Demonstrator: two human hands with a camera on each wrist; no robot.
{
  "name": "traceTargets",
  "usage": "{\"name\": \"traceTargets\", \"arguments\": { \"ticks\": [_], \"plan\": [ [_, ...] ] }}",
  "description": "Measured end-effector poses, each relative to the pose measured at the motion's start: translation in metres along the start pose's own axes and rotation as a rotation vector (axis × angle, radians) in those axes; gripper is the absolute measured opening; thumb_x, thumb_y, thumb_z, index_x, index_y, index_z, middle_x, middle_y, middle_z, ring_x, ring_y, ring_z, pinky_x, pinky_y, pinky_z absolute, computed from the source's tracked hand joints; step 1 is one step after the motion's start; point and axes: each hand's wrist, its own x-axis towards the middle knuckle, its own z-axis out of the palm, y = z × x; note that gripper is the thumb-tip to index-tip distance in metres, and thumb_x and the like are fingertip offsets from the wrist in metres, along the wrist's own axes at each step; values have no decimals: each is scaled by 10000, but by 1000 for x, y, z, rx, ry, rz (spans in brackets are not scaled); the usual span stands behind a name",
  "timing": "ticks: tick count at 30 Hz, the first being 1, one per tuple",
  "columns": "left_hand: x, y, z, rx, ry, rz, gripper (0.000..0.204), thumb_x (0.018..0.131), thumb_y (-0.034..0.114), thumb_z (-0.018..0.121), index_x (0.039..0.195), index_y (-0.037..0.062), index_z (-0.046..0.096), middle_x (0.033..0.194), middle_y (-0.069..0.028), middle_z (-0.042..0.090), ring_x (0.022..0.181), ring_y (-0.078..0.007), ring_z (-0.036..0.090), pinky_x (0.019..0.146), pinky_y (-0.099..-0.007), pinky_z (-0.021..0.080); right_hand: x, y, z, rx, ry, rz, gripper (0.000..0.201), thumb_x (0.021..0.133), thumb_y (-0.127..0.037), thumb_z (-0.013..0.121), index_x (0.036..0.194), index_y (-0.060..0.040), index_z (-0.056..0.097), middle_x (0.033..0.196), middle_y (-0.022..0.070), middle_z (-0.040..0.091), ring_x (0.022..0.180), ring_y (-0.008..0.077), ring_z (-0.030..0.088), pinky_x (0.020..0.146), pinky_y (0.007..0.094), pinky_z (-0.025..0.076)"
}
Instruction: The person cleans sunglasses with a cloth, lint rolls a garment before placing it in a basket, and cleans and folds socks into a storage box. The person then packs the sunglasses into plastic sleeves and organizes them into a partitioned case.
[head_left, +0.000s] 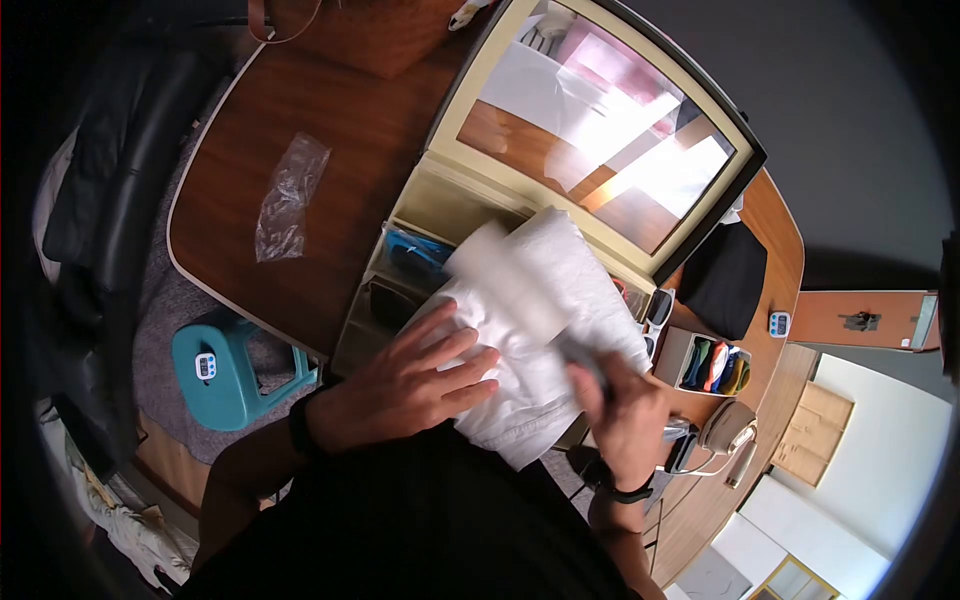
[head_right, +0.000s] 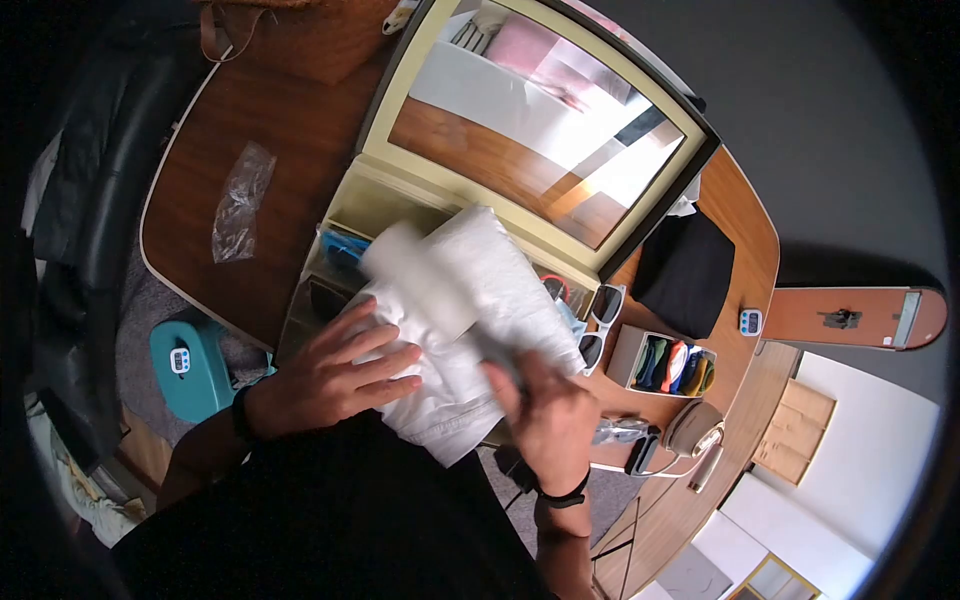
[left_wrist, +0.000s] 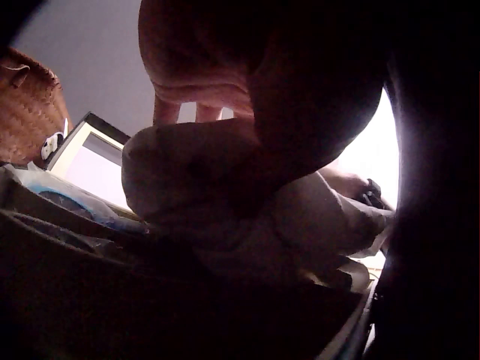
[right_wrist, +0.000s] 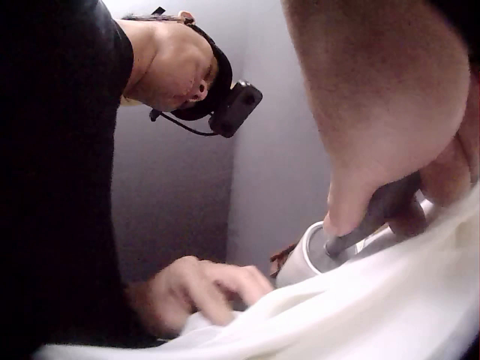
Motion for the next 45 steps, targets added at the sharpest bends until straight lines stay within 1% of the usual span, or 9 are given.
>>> {"name": "traceTargets", "arguments": {
  "ticks": [6,11,15,21,25,32,36,40,45],
  "plan": [
    [-1,1,3,5,25,-14,225,822,136,638,1029,87,711,1204,-73,597,1165,-249,519,1073,-522,405,-2,-2,6,7,108,330,328,900,-366,682,958,-43,672,623,168,594,545,343,590,533,385,455],
    [-16,-4,-7,-55,-33,-57,249,804,92,666,1050,81,702,1219,-87,597,1184,-249,526,1080,-508,402,-24,10,6,82,-117,-39,251,913,-265,676,968,-20,662,654,177,610,554,312,595,541,356,454],
    [-22,-6,-42,-289,38,-104,308,795,-11,639,1085,86,681,1178,-118,622,1214,-260,546,1036,-424,457,-29,25,-6,143,117,302,249,941,-252,632,941,-3,641,580,135,553,481,211,532,492,336,413],
    [-24,-8,-42,-554,111,-931,450,859,164,729,1235,3,542,1069,-126,631,799,-139,614,701,-260,502,-34,16,5,112,196,287,264,965,-273,586,928,-18,638,627,159,602,535,242,597,499,348,424],
    [-26,-15,-11,-777,92,-874,507,917,188,678,1327,-13,457,1083,-128,620,829,-126,636,617,-235,516,-47,4,9,119,-124,53,294,892,-332,694,912,-41,665,663,165,625,564,328,623,508,399,459],
    [-11,-8,-23,-887,83,-1025,428,922,142,667,1266,-44,495,1038,-132,630,839,-112,613,667,-242,532,-55,13,7,96,64,276,337,869,-367,712,807,-52,607,624,154,607,554,337,618,499,404,457],
    [-13,-10,-17,-839,91,-1002,411,915,119,670,1254,-46,507,1027,-127,643,866,-106,611,667,-232,519,-67,24,9,211,-86,-19,332,841,-392,736,858,-72,649,565,109,582,511,295,613,478,391,451],
    [-15,-6,-9,-818,153,-957,416,914,95,665,1267,-34,489,1070,-119,617,925,-116,595,718,-239,517,-73,38,14,275,93,295,324,846,-389,732,836,-74,659,563,113,584,497,298,603,470,389,449],
    [-9,-5,-12,-840,154,-960,393,916,73,655,1246,-41,475,1098,-116,593,956,-128,580,762,-237,501,-78,46,10,282,3,130,324,843,-396,728,831,-78,663,584,117,595,515,299,609,486,384,459]
  ]
}}
